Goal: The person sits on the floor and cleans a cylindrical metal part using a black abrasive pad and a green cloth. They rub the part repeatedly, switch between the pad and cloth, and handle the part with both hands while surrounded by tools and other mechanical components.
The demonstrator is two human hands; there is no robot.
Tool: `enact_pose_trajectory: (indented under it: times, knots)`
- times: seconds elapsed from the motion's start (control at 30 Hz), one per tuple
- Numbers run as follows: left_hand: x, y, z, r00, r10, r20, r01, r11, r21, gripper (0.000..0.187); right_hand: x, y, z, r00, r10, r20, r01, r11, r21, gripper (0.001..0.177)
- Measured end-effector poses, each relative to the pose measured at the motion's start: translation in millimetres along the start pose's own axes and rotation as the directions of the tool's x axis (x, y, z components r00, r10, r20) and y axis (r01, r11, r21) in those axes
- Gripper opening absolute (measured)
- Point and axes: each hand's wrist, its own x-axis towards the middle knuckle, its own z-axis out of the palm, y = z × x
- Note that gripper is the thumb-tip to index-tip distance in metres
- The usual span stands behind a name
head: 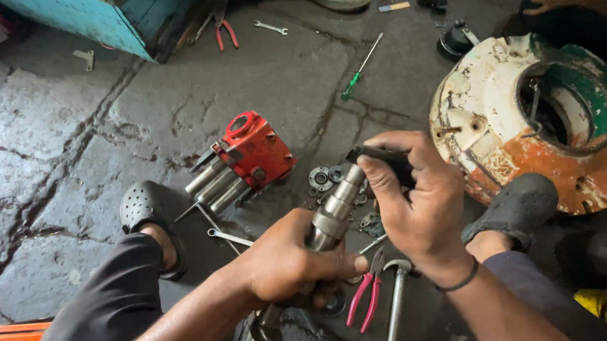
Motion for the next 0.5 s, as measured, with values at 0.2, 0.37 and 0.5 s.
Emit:
enact_pose_trajectory:
  times: [0.2,0.37,0.5]
  knots:
    - [3,-5,1,0.999,-0.034,0.004,0.034,0.999,0.008,0.037,9,14,-11,0.980,0.194,0.031,-0.197,0.961,0.194,0.018]
    - [6,-2,1,0.995,-0.086,-0.043,0.083,0.994,-0.067,0.036,12,24,-18,0.957,0.282,0.067,-0.280,0.836,0.472,0.015]
    - [8,-5,0,0.994,-0.105,-0.016,0.099,0.971,-0.220,0.039,6,21,-19,0.962,0.251,0.105,-0.272,0.903,0.334,0.014]
